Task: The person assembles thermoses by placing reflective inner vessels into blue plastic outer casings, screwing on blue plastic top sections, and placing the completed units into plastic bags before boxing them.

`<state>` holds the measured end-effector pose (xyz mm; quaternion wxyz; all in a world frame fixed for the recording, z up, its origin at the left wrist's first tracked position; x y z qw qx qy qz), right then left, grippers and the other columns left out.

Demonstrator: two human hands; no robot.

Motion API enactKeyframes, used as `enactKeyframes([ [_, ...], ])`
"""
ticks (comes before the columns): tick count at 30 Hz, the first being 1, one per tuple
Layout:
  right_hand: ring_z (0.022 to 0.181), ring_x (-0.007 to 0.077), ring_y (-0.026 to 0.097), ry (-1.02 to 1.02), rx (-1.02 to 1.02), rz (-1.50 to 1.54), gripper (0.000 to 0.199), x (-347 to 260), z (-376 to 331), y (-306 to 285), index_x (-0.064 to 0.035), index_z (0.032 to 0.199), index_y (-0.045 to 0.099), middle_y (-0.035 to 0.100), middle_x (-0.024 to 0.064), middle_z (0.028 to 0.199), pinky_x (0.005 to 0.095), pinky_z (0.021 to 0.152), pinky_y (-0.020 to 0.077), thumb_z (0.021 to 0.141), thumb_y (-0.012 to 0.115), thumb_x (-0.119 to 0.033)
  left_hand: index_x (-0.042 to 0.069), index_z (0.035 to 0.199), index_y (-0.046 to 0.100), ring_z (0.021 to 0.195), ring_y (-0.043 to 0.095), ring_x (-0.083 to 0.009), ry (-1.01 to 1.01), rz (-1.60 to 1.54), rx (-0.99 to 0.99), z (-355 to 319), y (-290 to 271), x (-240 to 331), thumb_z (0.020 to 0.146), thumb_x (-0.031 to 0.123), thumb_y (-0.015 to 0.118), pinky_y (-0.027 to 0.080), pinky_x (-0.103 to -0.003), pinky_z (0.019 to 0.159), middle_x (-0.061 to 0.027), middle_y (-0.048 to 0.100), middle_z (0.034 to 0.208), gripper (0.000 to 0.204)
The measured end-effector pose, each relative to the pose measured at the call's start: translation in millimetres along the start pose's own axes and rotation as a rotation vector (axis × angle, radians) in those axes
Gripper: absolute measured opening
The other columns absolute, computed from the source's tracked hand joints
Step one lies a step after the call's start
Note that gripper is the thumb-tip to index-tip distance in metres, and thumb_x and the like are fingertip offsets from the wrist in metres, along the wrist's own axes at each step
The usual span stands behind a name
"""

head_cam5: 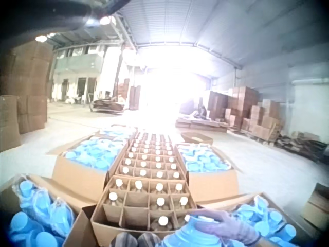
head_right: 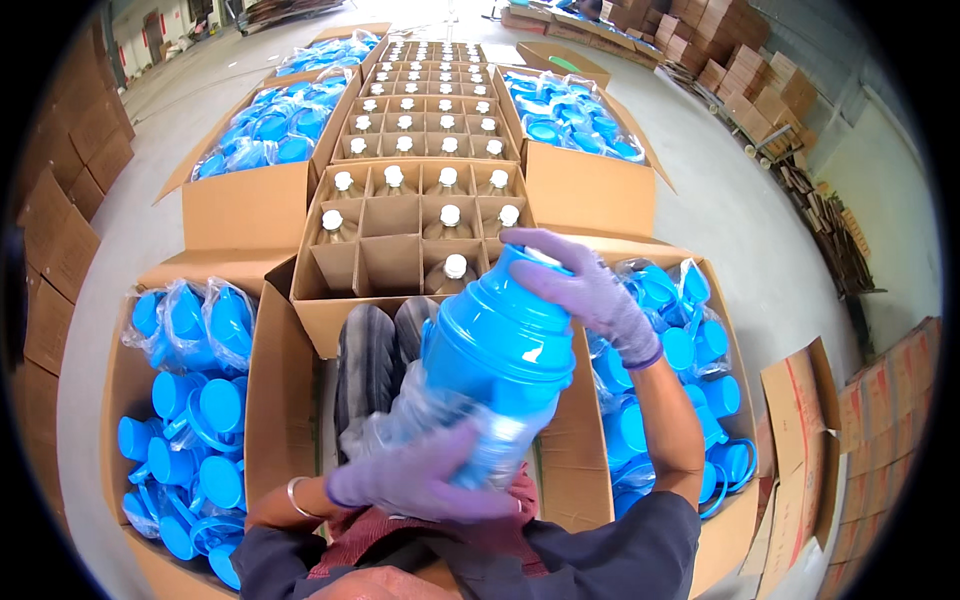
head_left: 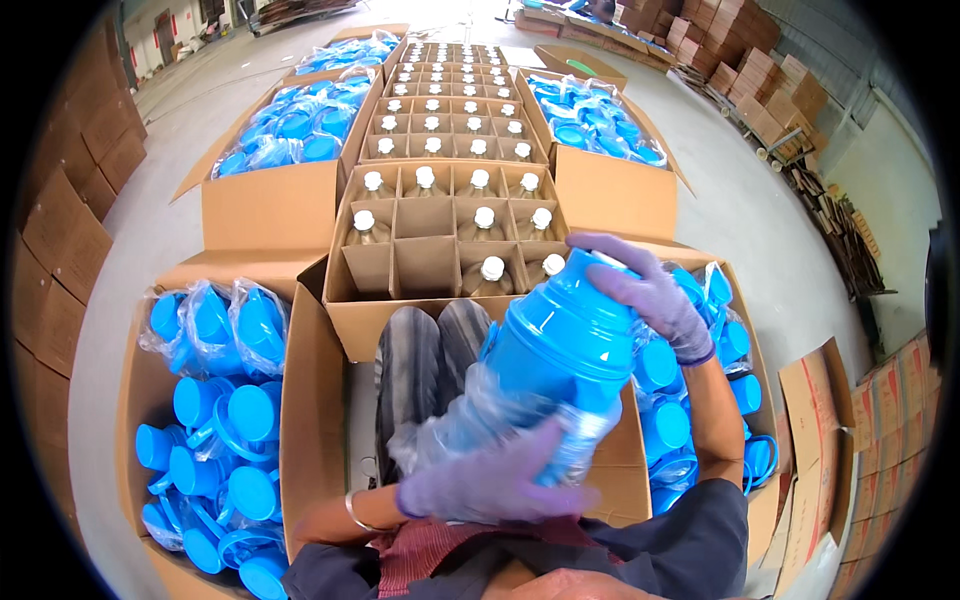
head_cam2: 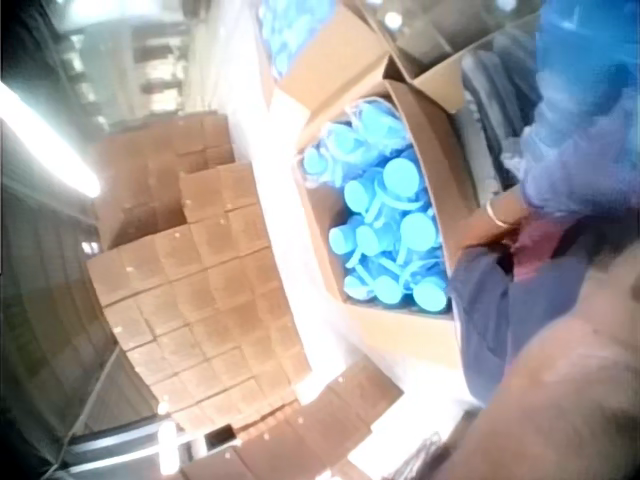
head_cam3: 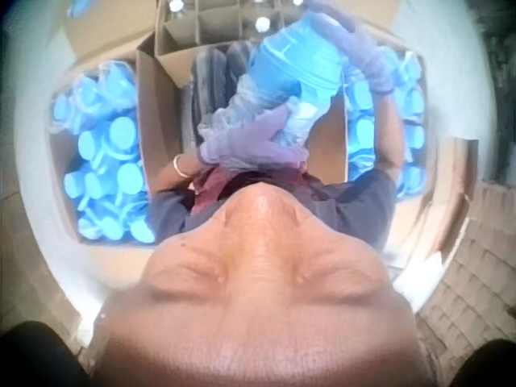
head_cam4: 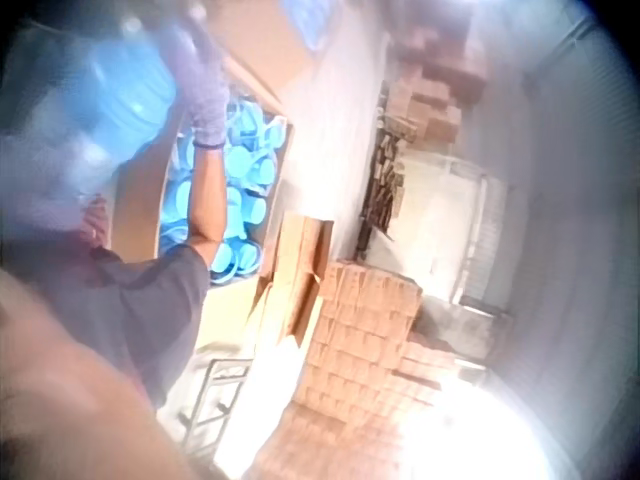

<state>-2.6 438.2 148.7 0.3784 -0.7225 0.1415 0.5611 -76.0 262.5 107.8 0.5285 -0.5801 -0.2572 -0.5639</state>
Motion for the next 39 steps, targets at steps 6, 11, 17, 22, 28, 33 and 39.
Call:
enactKeyframes([
  [6,0.121,0.0239,0.055,-0.517,-0.046,-0.352,0.052,-66,-18,-3,-0.003,0.135,0.056,0.061,0.0136,0.126,0.0362,0.106,0.0403,0.088,0.066,-0.022,-0.001,0.12,0.063,0.099,0.063,-0.0155,-0.185,-0.618,-0.013,-27,-29,-60,0.099,0.016,0.058,0.053,-0.031,0.082,-0.0052,0.066,0.109,0.027],
  [11,0.117,0.023,0.057,-0.07,-0.002,-0.416,0.059,-17,4,4,-0.0056,0.138,0.053,0.062,0.0121,0.125,0.0331,0.102,0.043,0.087,0.071,-0.029,-0.001,0.133,0.052,0.107,0.061,-0.0144,0.136,-0.255,-0.071,-14,11,-15,0.097,0.021,0.063,0.05,-0.029,0.091,-0.0072,0.064,0.121,0.044],
  [17,0.118,0.0233,0.057,-0.32,-0.191,-0.287,0.055,-51,1,16,-0.0042,0.132,0.056,0.059,0.0129,0.125,0.0347,0.101,0.0438,0.086,0.071,-0.03,-0.002,0.137,0.05,0.107,0.063,-0.019,-0.206,-0.477,-0.105,-28,-9,-50,0.095,0.02,0.064,0.051,-0.029,0.095,-0.0098,0.065,0.117,0.049],
  [22,0.123,0.0228,0.054,-0.148,-0.113,-0.495,0.051,-50,10,23,-0.0067,0.133,0.057,0.059,0.0111,0.13,0.0358,0.104,0.0413,0.088,0.067,-0.028,-0.001,0.131,0.054,0.09,0.068,-0.0201,0.04,-0.491,-0.039,-26,-5,-21,0.096,0.017,0.063,0.055,-0.032,0.081,-0.0072,0.07,0.097,0.04],
  [28,0.124,0.0229,0.053,0.137,-0.059,-0.263,0.064,-14,15,22,-0.0063,0.137,0.054,0.056,0.0104,0.135,0.0348,0.106,0.0408,0.083,0.073,-0.036,-0.002,0.126,0.06,0.092,0.067,-0.015,-0.089,-0.344,-0.019,-24,-3,-25,0.094,0.013,0.066,0.054,-0.026,0.08,-0.0097,0.069,0.096,0.036],
  [33,0.109,0.021,0.06,-0.585,-0.207,-0.57,0.051,-103,-22,35,-0.0048,0.134,0.056,0.062,0.0116,0.121,0.032,0.093,0.0477,0.087,0.07,-0.02,-0.005,0.121,0.062,0.104,0.064,-0.0217,-0.18,-0.777,-0.071,-50,-28,-71,0.095,0.019,0.063,0.055,-0.034,0.087,-0.0127,0.066,0.111,0.036],
  [39,0.109,0.0226,0.06,-0.04,-0.156,-0.457,0.046,-50,14,37,-0.0041,0.13,0.06,0.062,0.0128,0.122,0.0343,0.095,0.0461,0.09,0.066,-0.026,0.0,0.122,0.062,0.108,0.063,-0.0192,-0.021,-0.284,-0.114,-29,-3,-25,0.093,0.032,0.068,0.051,-0.037,0.094,-0.0068,0.068,0.112,0.044],
])
Point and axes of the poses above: each hand's wrist, its own z-axis towards the middle knuckle, its own y-axis out of the palm, x = y × z, the point moved 10 cm from there along z, towards the middle knuckle
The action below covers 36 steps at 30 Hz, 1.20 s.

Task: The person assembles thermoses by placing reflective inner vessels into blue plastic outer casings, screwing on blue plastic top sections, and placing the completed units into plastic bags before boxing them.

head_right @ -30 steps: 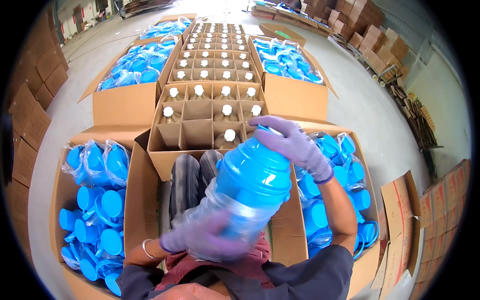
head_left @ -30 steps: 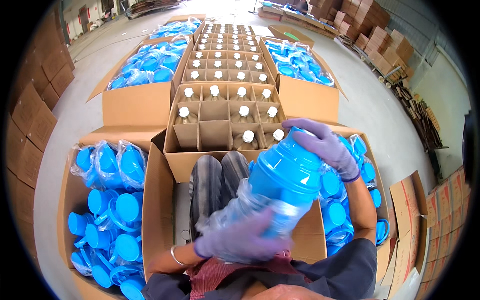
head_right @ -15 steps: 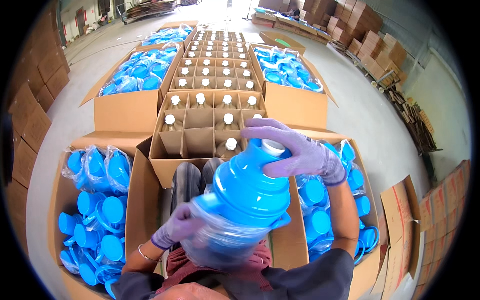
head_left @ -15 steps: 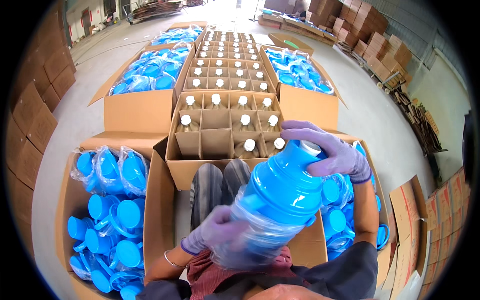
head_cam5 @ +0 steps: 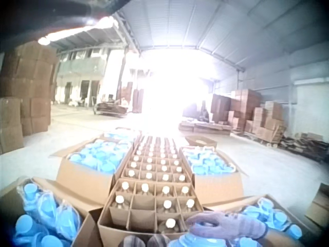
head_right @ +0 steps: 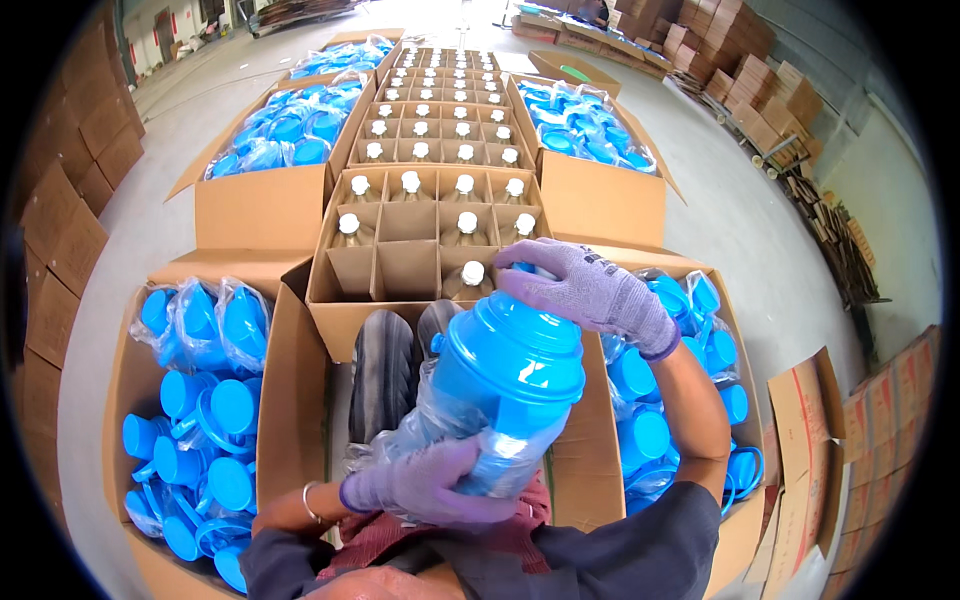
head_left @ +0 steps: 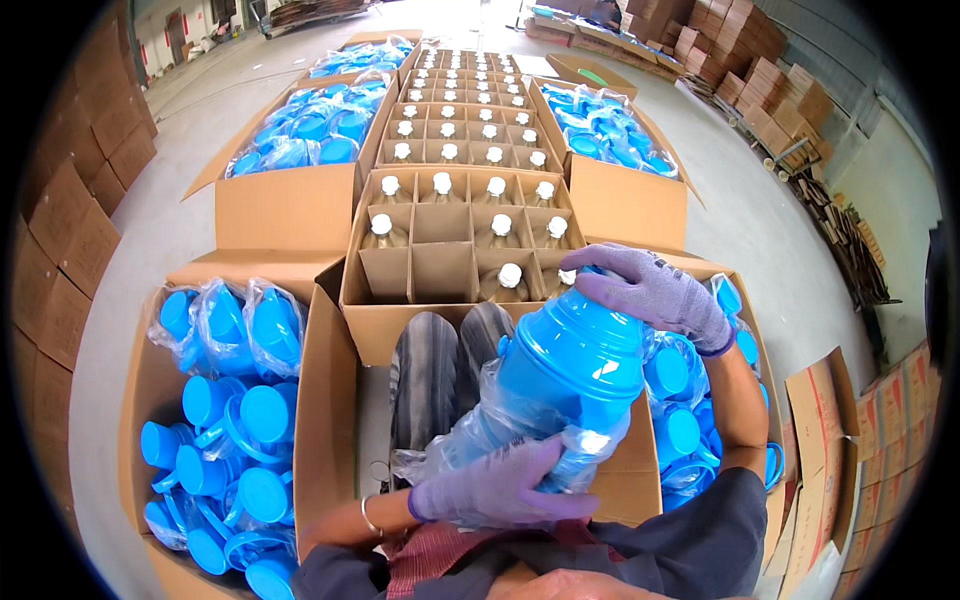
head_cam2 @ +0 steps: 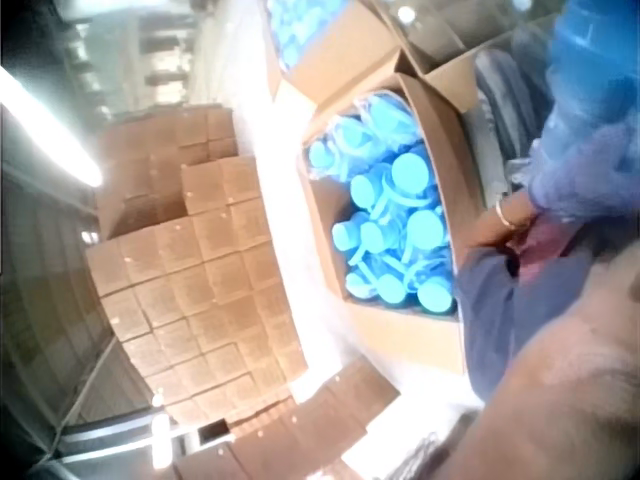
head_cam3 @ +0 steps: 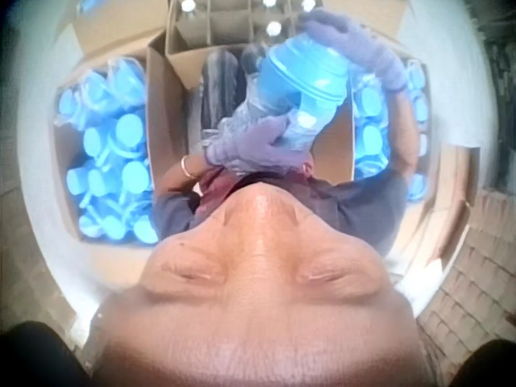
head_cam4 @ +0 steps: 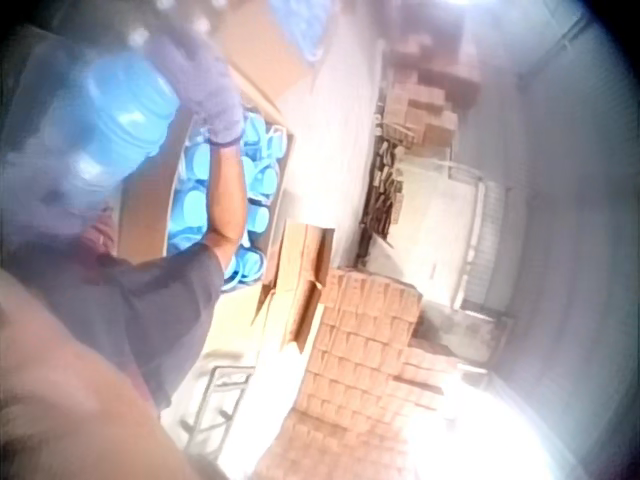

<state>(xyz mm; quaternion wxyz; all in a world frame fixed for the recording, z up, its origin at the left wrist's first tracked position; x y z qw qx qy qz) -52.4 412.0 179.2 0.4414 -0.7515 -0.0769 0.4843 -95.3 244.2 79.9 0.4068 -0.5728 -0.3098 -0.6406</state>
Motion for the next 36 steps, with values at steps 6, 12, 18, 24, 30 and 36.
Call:
enactKeyframes([
  [6,0.108,0.026,0.061,-0.579,-0.065,-0.006,0.046,-37,-9,-3,-0.0082,0.133,0.058,0.062,0.014,0.113,0.0353,0.094,0.0468,0.091,0.065,-0.027,0.001,0.111,0.066,0.104,0.065,-0.0152,-0.086,-0.555,0.417,-50,-66,-77,0.096,0.014,0.063,0.055,-0.029,0.079,-0.014,0.07,0.108,0.02],
  [12,0.11,0.0246,0.059,-0.281,-0.083,-0.187,0.061,-33,-3,-4,-0.0037,0.139,0.051,0.062,0.0128,0.111,0.0365,0.095,0.0455,0.089,0.07,-0.031,0.0,0.116,0.056,0.109,0.064,-0.0209,0.234,-0.045,0.075,-26,-24,-8,0.097,0.006,0.059,0.052,-0.036,0.093,-0.0198,0.063,0.124,0.02],
  [18,0.106,0.0178,0.06,-0.294,0.013,0.323,0.044,-1,29,24,-0.0063,0.128,0.063,0.066,0.009,0.112,0.033,0.095,0.0466,0.091,0.068,-0.028,-0.003,0.134,0.046,0.106,0.065,-0.03,0.071,0.009,0.275,-54,-27,-85,0.091,0.012,0.068,0.051,-0.042,0.093,-0.0199,0.064,0.118,0.051],
  [24,0.111,0.0219,0.06,-0.322,-0.135,0.224,0.073,7,-10,0,-0.0018,0.14,0.051,0.063,0.0112,0.121,0.0351,0.097,0.0457,0.085,0.074,-0.043,-0.006,0.137,0.045,0.111,0.06,-0.0374,0.31,0.725,0.207,-57,-47,24,0.077,0.026,0.081,0.046,-0.046,0.097,-0.0199,0.061,0.121,0.076],
  [30,0.126,0.0271,0.053,-0.705,0.024,0.214,0.072,-6,-6,11,-0.0012,0.134,0.058,0.06,0.016,0.13,0.0413,0.105,0.0407,0.074,0.081,-0.033,0.005,0.119,0.061,0.127,0.049,-0.0371,0.854,1.177,0.361,-6,-23,99,0.071,0.03,0.077,0.034,-0.061,0.11,-0.0207,0.053,0.129,0.056],
  [36,0.11,0.0241,0.062,-0.448,0.113,0.142,0.045,-33,5,32,-0.0032,0.123,0.063,0.065,0.0135,0.12,0.036,0.096,0.0479,0.083,0.073,-0.021,0.012,0.098,0.063,0.104,0.058,-0.0279,0.765,1.512,-0.306,45,70,91,0.082,0.018,0.058,0.038,-0.044,0.108,-0.0098,0.063,0.103,0.017],
])
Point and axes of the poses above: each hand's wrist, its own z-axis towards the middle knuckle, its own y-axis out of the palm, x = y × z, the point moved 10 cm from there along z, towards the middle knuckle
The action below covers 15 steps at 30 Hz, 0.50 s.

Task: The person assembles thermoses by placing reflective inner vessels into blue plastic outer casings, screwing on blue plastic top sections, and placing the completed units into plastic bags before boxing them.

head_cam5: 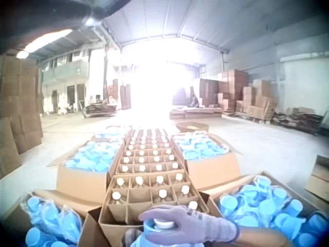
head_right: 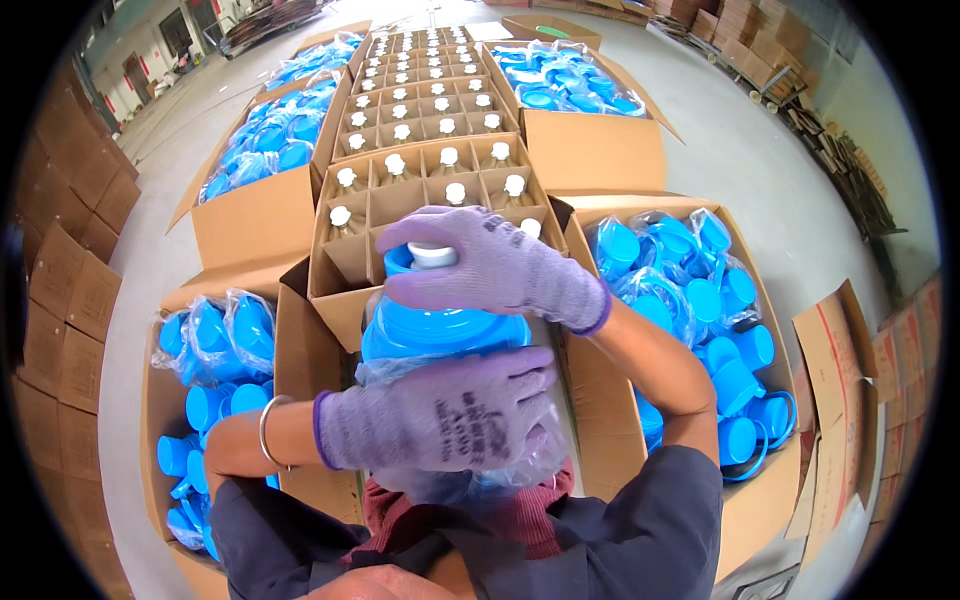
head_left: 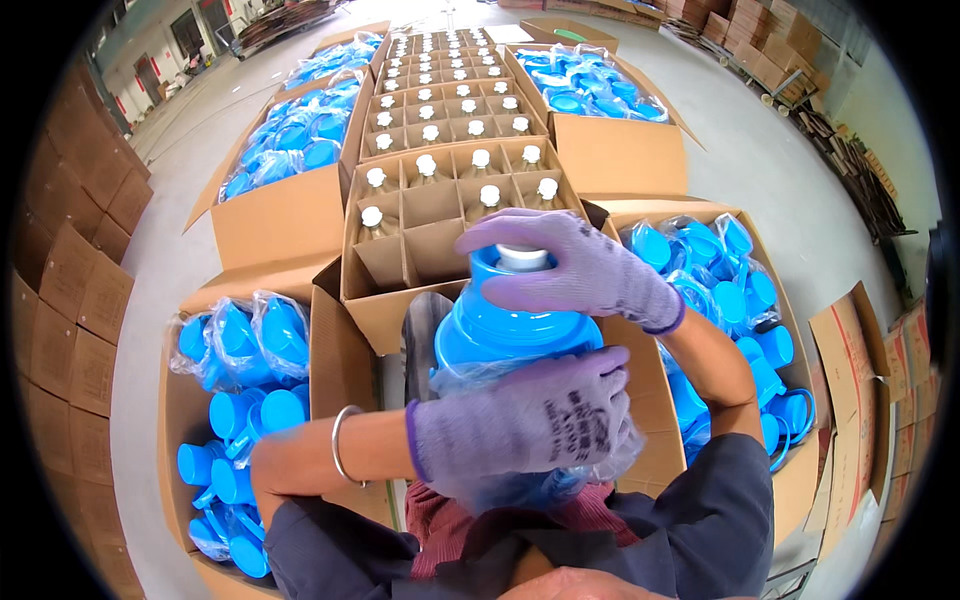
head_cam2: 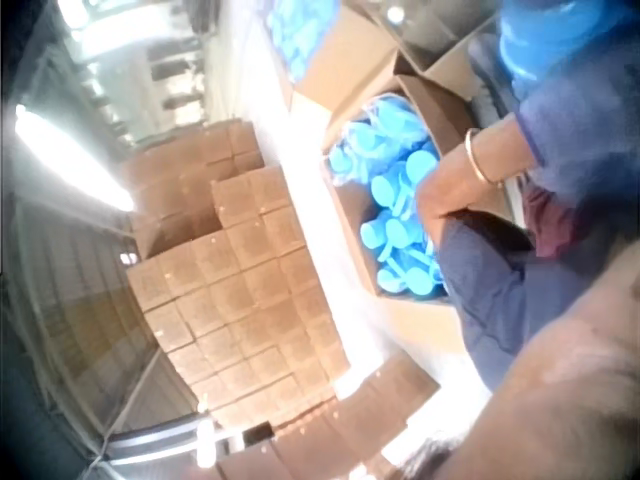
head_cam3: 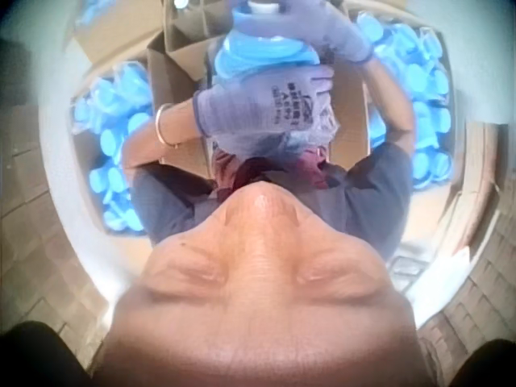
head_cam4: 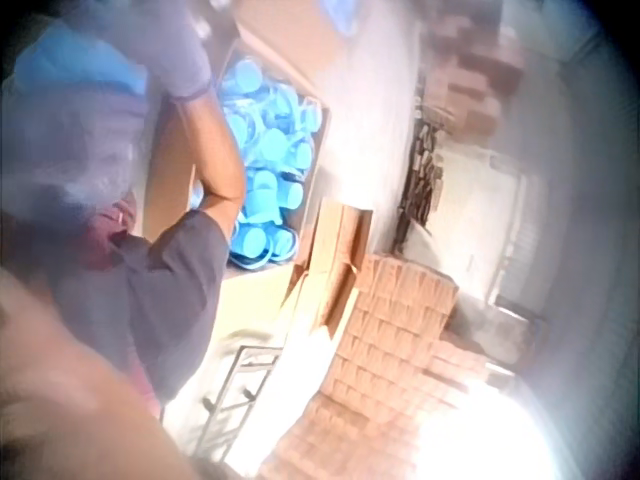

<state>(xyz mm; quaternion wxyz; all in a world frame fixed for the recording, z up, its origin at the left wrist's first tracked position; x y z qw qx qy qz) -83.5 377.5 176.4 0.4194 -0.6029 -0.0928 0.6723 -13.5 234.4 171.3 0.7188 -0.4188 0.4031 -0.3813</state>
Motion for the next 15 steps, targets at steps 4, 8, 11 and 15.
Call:
enactKeyframes([
  [4,0.106,0.023,0.063,0.023,0.028,-0.071,0.042,4,5,-4,-0.005,0.124,0.062,0.066,0.0125,0.113,0.035,0.094,0.049,0.088,0.069,-0.027,0.014,0.091,0.06,0.095,0.057,-0.0258,0.034,-0.026,-0.125,-2,32,-9,0.083,0.019,0.056,0.04,-0.044,0.106,-0.0073,0.061,0.09,0.01],
  [8,0.106,0.0189,0.061,-0.037,0.17,0.173,0.039,17,5,-24,-0.0038,0.126,0.059,0.065,0.0103,0.111,0.0316,0.092,0.049,0.094,0.064,-0.026,0.009,0.114,0.063,0.127,0.048,-0.0323,-0.121,-0.282,-0.141,-37,23,-52,0.079,0.026,0.062,0.036,-0.045,0.113,-0.0107,0.059,0.123,0.039],
  [11,0.104,0.0117,0.057,0.108,0.45,0.357,0.029,62,-49,-69,-0.0017,0.122,0.06,0.063,0.0069,0.109,0.0269,0.089,0.0488,0.098,0.059,-0.019,0.005,0.099,0.068,0.104,0.066,-0.0333,-0.533,-0.37,0.053,-98,-22,-127,0.063,0.016,0.075,0.05,-0.042,0.096,-0.0131,0.069,0.099,0.038],
  [15,0.108,0.0149,0.057,0.275,0.541,0.528,0.025,129,-124,-48,0.0028,0.114,0.062,0.062,0.0102,0.115,0.0294,0.097,0.045,0.098,0.053,-0.014,-0.001,0.109,0.067,0.09,0.07,-0.0235,-1.402,-0.491,0.442,-265,-2,-150,0.072,0.015,0.08,0.055,-0.033,0.081,-0.0159,0.072,0.099,0.042],
])
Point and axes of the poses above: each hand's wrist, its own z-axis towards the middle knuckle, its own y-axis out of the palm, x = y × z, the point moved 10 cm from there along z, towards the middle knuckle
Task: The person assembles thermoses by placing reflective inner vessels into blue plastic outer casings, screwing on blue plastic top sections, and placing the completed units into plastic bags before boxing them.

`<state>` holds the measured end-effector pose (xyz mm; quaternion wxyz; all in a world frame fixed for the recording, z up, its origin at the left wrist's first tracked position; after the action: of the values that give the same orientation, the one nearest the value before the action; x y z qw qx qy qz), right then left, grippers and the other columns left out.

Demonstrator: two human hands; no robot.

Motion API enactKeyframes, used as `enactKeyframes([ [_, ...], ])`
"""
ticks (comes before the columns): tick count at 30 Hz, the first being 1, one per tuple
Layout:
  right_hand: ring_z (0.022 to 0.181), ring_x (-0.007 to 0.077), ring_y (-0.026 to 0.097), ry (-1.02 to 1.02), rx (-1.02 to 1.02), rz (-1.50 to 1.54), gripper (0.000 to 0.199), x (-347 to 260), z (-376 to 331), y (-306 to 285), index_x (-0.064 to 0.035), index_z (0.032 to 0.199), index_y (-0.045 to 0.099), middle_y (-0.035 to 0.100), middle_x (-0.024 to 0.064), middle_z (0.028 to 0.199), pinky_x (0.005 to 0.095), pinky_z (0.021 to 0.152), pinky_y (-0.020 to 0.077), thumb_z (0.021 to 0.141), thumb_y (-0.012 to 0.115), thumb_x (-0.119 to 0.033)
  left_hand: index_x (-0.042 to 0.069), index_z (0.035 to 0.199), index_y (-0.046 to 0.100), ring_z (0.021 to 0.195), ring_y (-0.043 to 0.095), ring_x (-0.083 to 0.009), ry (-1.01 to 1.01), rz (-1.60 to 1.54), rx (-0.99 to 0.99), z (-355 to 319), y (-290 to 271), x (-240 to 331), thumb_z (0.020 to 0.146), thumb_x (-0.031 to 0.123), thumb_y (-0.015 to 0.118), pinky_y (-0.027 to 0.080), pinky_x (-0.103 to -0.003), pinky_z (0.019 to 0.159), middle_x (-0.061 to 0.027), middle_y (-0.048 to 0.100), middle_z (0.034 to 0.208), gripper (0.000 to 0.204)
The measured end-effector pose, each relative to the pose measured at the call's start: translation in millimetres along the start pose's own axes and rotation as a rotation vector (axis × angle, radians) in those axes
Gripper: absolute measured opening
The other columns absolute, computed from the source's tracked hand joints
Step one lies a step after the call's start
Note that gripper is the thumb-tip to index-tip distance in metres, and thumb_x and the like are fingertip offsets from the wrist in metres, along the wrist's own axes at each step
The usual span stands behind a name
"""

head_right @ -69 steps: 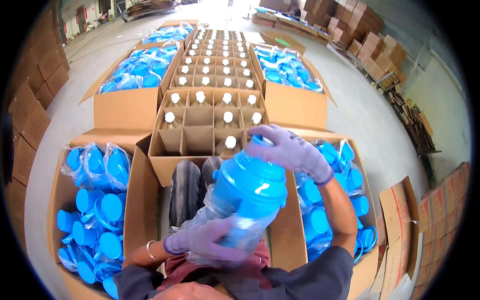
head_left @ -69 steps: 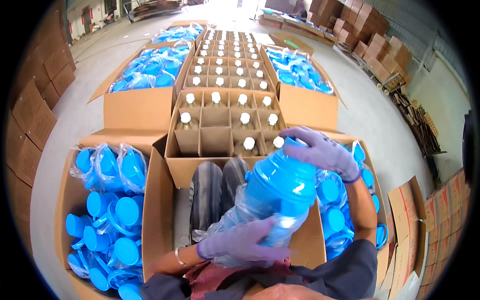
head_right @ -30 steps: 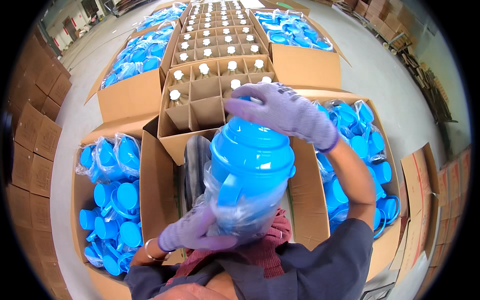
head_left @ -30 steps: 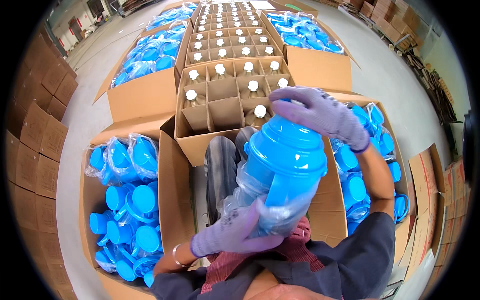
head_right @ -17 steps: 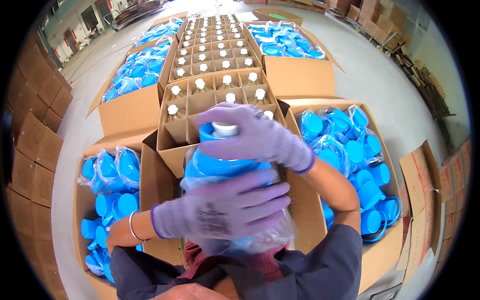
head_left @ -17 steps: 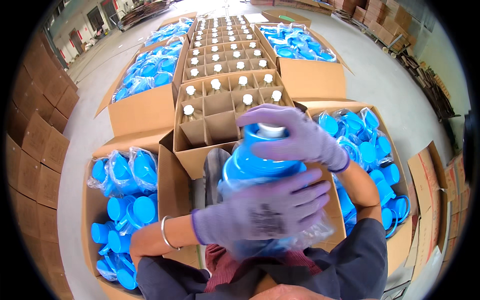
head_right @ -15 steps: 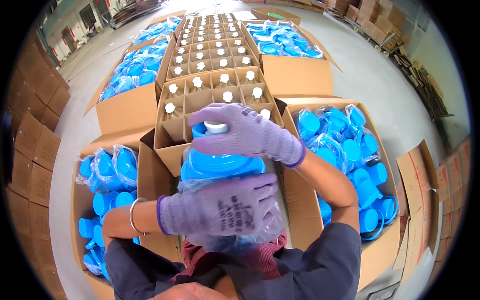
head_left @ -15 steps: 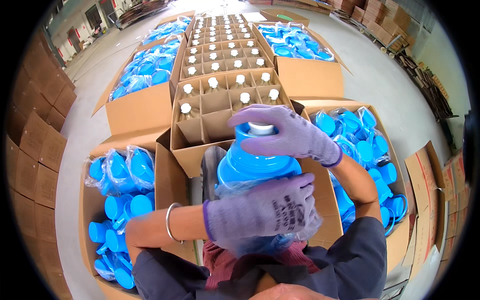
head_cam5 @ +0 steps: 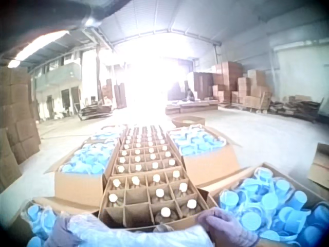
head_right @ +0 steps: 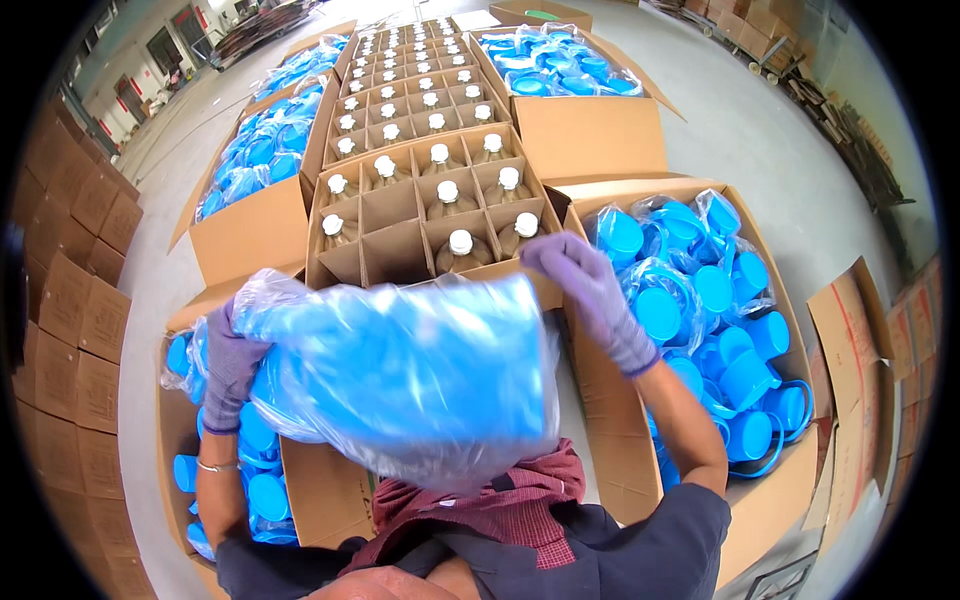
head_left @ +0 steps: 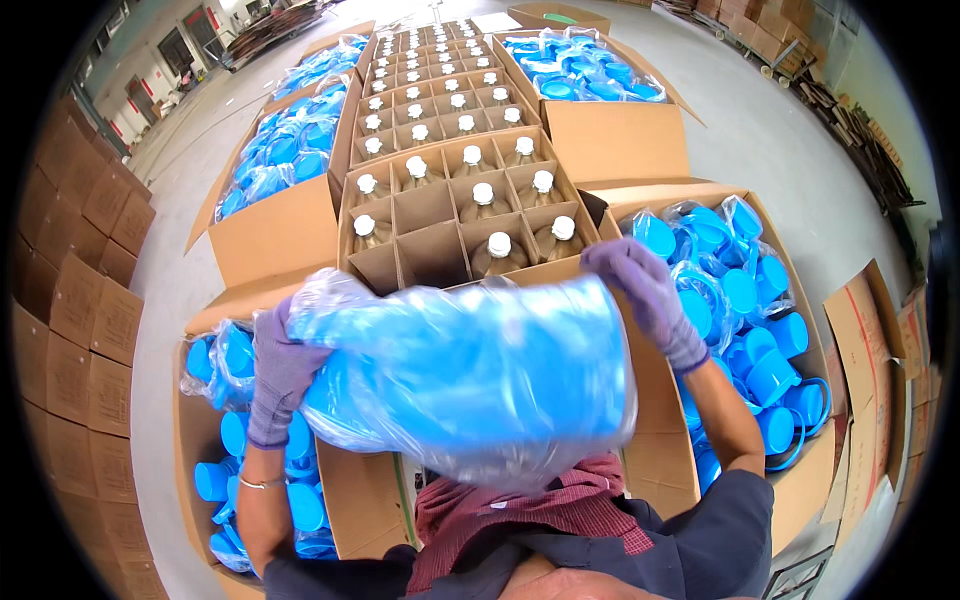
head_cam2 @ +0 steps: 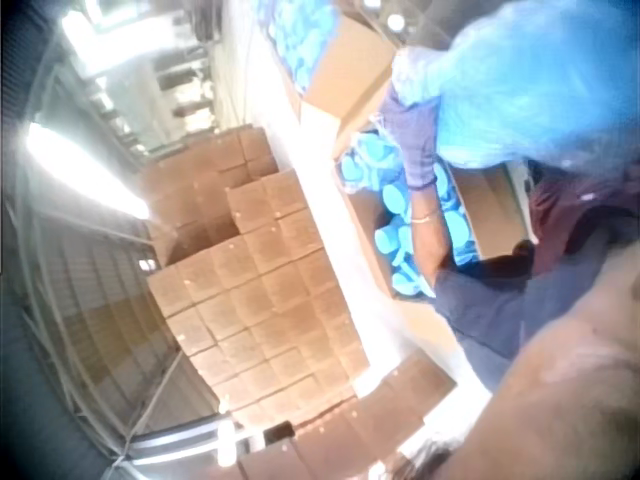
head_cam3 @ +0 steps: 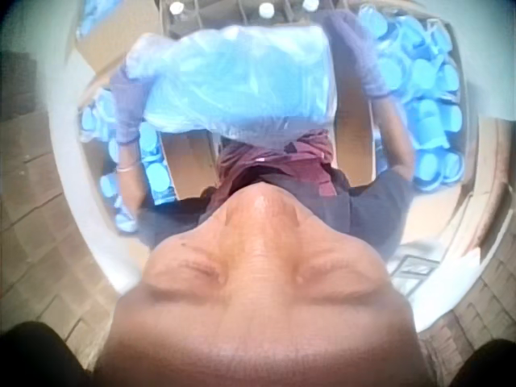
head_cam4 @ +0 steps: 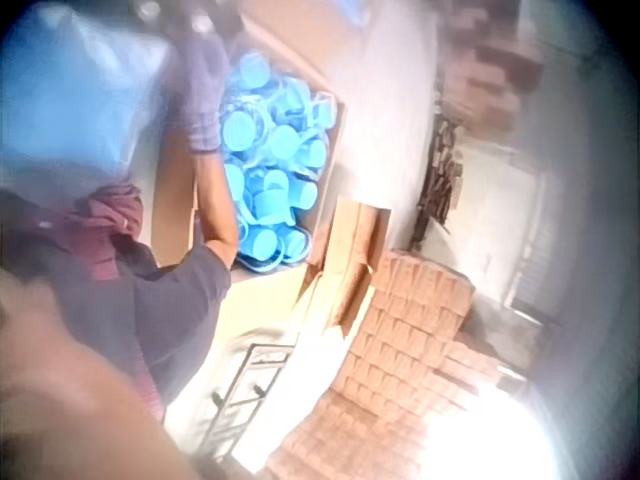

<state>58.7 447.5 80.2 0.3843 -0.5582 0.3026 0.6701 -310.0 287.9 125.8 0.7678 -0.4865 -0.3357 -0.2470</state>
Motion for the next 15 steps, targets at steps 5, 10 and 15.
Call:
enactKeyframes([
  [5,0.114,0.0267,0.06,-0.575,-0.265,-0.29,0.031,-63,-11,53,-0.0005,0.118,0.064,0.062,0.0171,0.122,0.0346,0.098,0.0461,0.088,0.061,-0.004,-0.003,0.117,0.064,0.092,0.067,-0.0148,-0.349,-0.727,0.025,-37,55,-121,0.085,0.015,0.072,0.054,-0.029,0.081,-0.0078,0.071,0.106,0.037],
  [10,0.103,0.0289,0.065,-0.323,-0.519,-0.407,0.037,-45,4,64,-0.003,0.124,0.063,0.064,0.0159,0.117,0.0366,0.089,0.0512,0.087,0.063,-0.003,-0.003,0.12,0.064,0.092,0.067,-0.014,-0.315,-0.774,-0.038,-37,81,-119,0.089,0.016,0.068,0.055,-0.029,0.081,-0.0075,0.07,0.108,0.036],
  [15,0.101,0.0218,0.063,-0.187,-0.291,-0.562,0.046,-22,6,52,-0.0018,0.134,0.051,0.063,0.0136,0.115,0.0325,0.089,0.0497,0.09,0.063,-0.008,-0.004,0.117,0.066,0.091,0.067,-0.0134,-0.407,-0.713,0.018,-43,85,-112,0.084,0.01,0.073,0.055,-0.028,0.082,-0.0069,0.071,0.104,0.036],
])
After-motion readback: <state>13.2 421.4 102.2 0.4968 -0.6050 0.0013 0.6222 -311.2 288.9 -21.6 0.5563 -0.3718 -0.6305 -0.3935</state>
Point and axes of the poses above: each hand's wrist, its own z-axis towards the middle knuckle, its own y-axis out of the palm, x = y × z, the point moved 10 cm from there along z, towards the middle knuckle
